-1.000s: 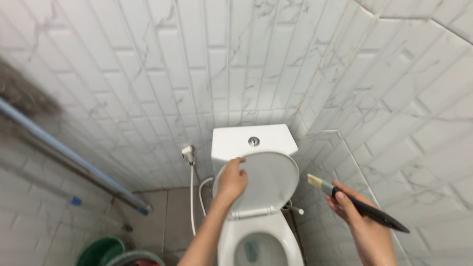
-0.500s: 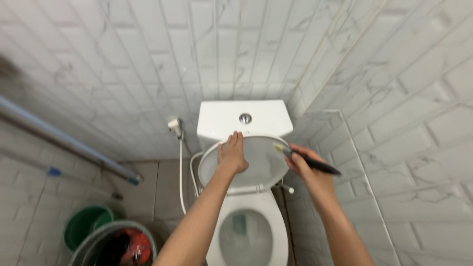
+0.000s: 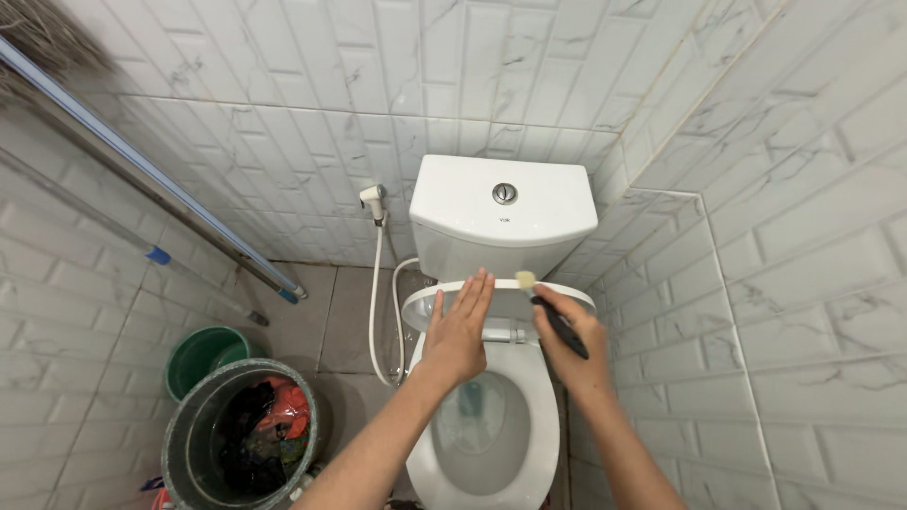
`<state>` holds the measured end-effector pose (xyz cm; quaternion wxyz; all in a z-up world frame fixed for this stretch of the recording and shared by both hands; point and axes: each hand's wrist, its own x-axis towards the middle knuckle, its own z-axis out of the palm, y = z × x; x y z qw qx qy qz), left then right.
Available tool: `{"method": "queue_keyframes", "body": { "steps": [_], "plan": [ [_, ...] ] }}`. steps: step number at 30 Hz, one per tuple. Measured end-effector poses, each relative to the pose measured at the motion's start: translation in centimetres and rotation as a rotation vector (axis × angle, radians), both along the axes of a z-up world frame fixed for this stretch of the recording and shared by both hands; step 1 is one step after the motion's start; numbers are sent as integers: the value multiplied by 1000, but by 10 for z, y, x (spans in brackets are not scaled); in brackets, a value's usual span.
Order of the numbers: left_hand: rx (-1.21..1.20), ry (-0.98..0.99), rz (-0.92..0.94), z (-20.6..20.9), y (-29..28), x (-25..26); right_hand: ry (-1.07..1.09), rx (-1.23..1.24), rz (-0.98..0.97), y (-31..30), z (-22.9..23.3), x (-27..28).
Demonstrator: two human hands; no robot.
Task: The person scrubs the toilet tank lid, seat, and cistern interior using a brush. They rinse the brush under a handheld shower head and continue scrubbing the tank lid and cistern interior.
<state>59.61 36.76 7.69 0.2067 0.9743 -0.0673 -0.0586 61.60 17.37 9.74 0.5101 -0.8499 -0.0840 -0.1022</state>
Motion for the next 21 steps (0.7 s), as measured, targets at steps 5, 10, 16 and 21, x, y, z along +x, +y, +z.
{"method": "queue_keyframes", "body": {
  "steps": [5, 10, 16, 21],
  "plan": [
    [66, 76, -27, 5, -1, -2, 201, -13, -197, 1, 9, 0],
    [95, 76, -18, 6, -4, -6, -143, -27, 87, 5, 7, -12],
    [132, 106, -16, 7, -6, -11, 195, 20, -184, -3, 9, -14],
    [129, 104, -2, 1, -9, -13, -82, 13, -12, 0, 3, -10]
  ]
}}
